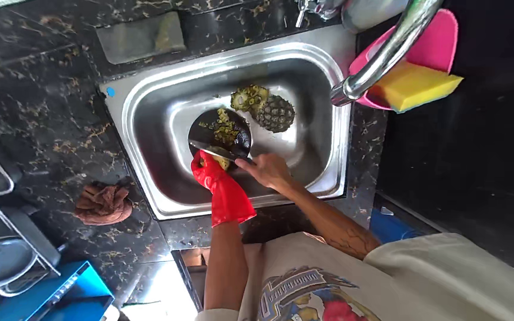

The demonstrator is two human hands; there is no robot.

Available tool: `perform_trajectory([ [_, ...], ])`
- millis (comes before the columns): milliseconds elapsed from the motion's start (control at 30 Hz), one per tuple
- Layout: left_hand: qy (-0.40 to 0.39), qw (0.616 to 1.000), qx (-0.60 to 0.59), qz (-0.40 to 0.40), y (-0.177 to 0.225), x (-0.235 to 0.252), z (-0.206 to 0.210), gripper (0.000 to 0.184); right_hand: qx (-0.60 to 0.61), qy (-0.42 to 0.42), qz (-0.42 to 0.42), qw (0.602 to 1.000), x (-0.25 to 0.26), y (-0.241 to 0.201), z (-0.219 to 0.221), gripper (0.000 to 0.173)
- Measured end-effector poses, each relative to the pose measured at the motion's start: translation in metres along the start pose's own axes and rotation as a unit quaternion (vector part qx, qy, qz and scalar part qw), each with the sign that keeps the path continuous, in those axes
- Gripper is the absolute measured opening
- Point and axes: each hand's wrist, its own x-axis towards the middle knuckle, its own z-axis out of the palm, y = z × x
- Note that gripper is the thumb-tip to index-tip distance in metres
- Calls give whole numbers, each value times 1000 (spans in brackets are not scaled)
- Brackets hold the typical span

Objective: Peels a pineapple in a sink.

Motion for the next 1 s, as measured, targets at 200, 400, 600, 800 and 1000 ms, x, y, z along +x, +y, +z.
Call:
perform_trajectory([
  [200,25,997,-77,6,-8,-8,7,29,-28,31,-29,999,-20,-2,10,85],
  [400,-17,991,-128,-19,10,-17,3,31,-79,12,-24,996,-17,-17,3,82],
  [600,-4,994,-102,38,-18,0,8,24,-98,-38,-8,994,11,-33,4,90],
  [800,11,996,-79,42,-16,1,7,24,-44,2,-13,999,-7,-18,6,86],
  [1000,16,999,-51,-1,-9,0,4,30,-27,-69,11,997,57,-29,-1,92],
])
